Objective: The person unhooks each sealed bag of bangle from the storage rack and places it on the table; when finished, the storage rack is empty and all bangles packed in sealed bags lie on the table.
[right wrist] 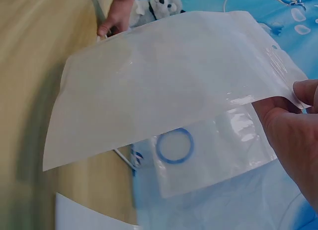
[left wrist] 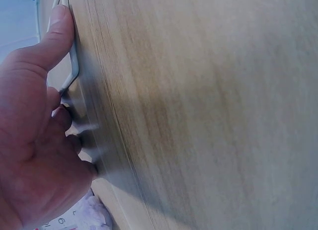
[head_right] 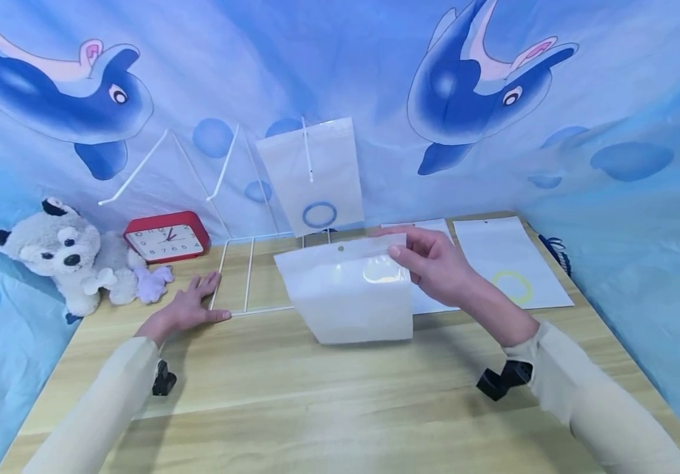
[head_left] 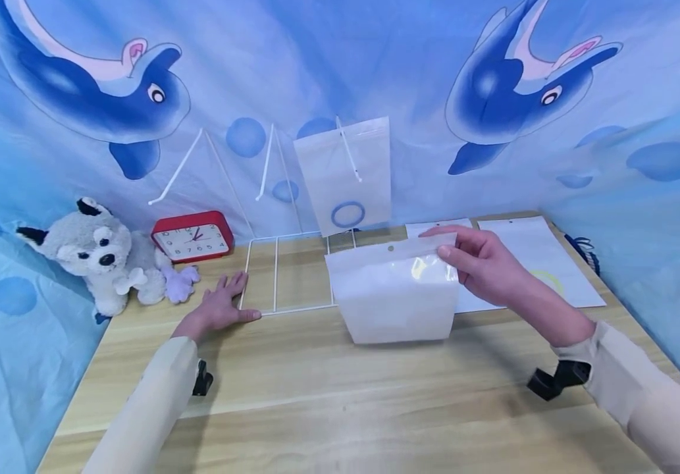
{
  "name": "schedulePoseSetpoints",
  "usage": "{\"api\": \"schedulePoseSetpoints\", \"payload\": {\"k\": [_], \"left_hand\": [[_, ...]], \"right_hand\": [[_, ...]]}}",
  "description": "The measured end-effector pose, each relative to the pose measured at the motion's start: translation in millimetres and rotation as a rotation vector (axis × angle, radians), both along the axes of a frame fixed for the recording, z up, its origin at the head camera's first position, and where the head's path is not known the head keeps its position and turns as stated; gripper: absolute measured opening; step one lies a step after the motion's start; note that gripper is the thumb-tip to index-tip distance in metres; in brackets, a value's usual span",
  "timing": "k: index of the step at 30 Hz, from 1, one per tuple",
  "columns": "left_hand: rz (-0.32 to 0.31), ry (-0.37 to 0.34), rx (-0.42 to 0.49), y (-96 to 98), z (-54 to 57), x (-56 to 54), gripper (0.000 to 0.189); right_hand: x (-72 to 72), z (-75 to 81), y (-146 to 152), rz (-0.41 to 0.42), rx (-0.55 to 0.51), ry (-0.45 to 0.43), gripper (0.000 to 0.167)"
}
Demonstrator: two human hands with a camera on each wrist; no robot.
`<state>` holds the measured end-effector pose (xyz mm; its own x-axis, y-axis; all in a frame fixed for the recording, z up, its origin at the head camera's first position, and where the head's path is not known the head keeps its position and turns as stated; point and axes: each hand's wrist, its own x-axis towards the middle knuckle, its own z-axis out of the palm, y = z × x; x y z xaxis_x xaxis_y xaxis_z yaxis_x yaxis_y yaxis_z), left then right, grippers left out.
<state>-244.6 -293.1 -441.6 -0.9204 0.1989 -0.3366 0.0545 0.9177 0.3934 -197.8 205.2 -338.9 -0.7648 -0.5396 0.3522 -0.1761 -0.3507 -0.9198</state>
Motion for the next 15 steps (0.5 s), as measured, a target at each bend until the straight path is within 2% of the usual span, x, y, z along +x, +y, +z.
{"api": "schedulePoseSetpoints", "payload": {"k": [3,8,12,15], "left_hand": [[-0.003,0.001,-0.006,-0.4,0.5,-0.8,0.112],[-0.006,0.001,-0.002,0.9,1.9,-3.1,0.110],[-0.004,-0.002,-0.001,0.1,2.5,-3.9,0.111],[0.000,-0.003,-0.004,-1.7,2.3,-1.5,0.111]], "right_hand": [[11.9,-8.7,1.6,0.086,-0.032,-0.032,0.039],[35.2,-21.3,8.3,0.177,-0.068,-0.062,0.042],[47.2,-31.6,10.0,0.218,-0.114,-0.112,0.044],[50.1,-41.0,7.3,0.217,-0.114,-0.152,0.045]]}}
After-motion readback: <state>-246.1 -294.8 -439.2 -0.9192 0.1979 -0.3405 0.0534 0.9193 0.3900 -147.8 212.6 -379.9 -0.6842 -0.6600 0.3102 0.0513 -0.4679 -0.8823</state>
